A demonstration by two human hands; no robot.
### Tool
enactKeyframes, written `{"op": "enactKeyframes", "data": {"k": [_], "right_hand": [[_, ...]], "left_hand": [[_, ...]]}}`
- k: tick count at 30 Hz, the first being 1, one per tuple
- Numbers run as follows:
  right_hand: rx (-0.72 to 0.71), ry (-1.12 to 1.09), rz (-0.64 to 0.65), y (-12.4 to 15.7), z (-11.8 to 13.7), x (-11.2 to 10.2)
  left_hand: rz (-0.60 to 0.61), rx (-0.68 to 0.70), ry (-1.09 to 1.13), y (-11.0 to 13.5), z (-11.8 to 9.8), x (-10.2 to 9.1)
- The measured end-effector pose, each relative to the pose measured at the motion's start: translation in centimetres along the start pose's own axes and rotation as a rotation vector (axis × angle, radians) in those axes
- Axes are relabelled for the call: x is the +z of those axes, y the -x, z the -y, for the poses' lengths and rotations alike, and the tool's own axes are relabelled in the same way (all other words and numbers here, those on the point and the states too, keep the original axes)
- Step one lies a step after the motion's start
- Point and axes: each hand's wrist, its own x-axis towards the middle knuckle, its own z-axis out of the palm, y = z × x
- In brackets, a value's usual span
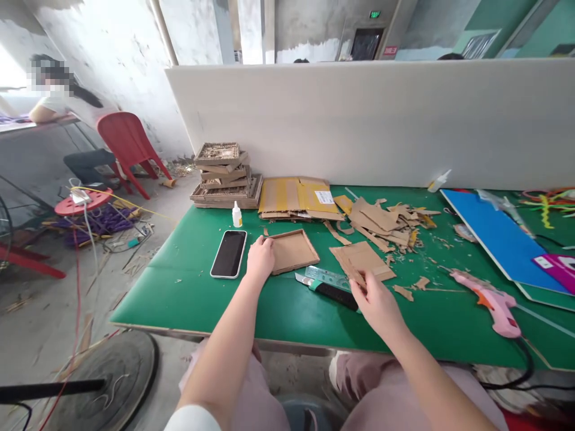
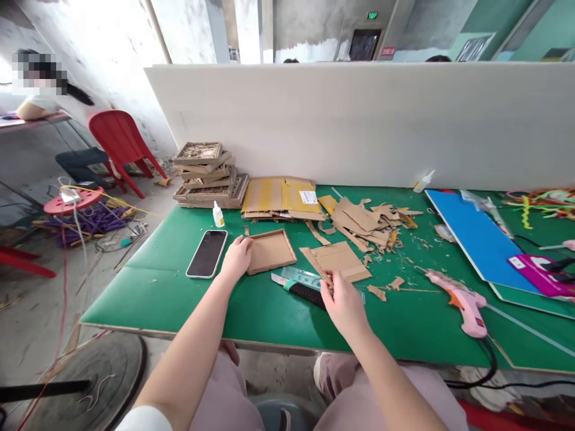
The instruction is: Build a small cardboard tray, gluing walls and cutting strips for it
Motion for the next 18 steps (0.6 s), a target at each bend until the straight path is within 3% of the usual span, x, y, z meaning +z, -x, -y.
{"op": "enactKeyframes", "data": {"k": [6, 12, 18], "right_hand": [[-0.319, 0.226, 0.123, 1.1, -3.2, -0.9], [-0.380, 0.261, 0.276, 1.5, -2.9, -2.0], [-0.368, 0.188, 0.231, 3.0, -4.5, -3.7]], "left_hand": [[0.007, -0.007, -0.174, 0.1, 0.2, -0.6], [0.030, 0.032, -0.238, 0.2, 0.2, -1.3], [0.025, 0.037, -0.242, 0.9, 0.7, -1.9]]}}
